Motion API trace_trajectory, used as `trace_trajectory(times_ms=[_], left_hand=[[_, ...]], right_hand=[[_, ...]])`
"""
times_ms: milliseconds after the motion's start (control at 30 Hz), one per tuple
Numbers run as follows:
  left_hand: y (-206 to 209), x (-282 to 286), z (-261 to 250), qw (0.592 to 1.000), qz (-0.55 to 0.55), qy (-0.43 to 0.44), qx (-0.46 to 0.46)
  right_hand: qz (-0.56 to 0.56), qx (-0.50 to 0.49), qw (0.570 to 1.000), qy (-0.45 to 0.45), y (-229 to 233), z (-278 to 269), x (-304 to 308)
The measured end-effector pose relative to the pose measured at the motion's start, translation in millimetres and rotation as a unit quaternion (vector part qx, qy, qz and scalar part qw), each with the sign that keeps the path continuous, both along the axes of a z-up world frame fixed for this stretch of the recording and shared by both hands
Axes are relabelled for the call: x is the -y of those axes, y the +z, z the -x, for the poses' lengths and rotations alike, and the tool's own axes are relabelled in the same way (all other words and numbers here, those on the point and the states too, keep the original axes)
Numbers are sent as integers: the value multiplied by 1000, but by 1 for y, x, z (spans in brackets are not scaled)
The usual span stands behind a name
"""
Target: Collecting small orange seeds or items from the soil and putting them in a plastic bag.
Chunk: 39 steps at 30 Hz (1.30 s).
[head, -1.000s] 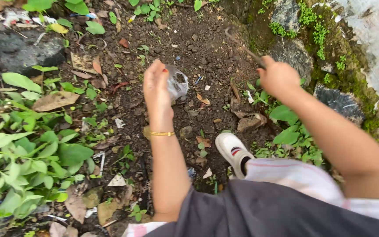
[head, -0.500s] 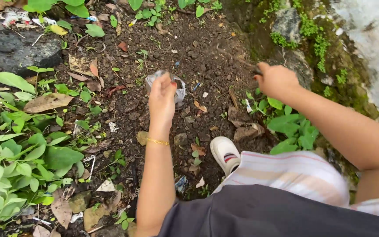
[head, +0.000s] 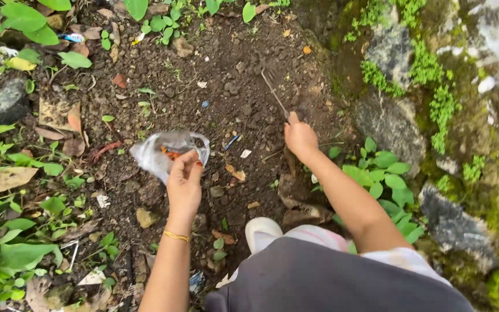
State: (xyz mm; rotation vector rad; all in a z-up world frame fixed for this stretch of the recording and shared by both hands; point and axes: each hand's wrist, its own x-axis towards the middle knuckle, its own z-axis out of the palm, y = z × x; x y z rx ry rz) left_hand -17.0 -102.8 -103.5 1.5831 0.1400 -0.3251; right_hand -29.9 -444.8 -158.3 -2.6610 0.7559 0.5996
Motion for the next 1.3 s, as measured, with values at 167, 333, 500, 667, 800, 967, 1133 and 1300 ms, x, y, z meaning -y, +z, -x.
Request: trace_trajectory(times_ms=[167, 333, 500, 667, 800, 967, 1133, 1300], left_hand=[[5, 44, -37, 998, -61, -19, -14], [-11, 62, -44, 998, -51, -37, -20], [-30, 50, -47, 996, -84, -27, -32], [-41, 50, -40, 997, -55, -10, -49], [-40, 50, -44, 998, -38, 0, -49], [-43, 50, -42, 998, -39, 10, -45], [-26, 52, -38, 998, -50, 4, -30], [-32, 34, -30, 999, -26, 19, -37]], right_hand=[[20, 73, 997, 12, 1, -17, 38], [64, 97, 992, 41, -35, -8, 18], [16, 24, 997, 73, 11, -13, 28], [94, 104, 985, 101, -34, -33, 13], [82, 113, 979, 147, 0, -28, 13], [120, 78, 982, 121, 1, -57, 32], [200, 128, 936, 261, -16, -69, 17], [134, 108, 966, 191, 41, -58, 18]])
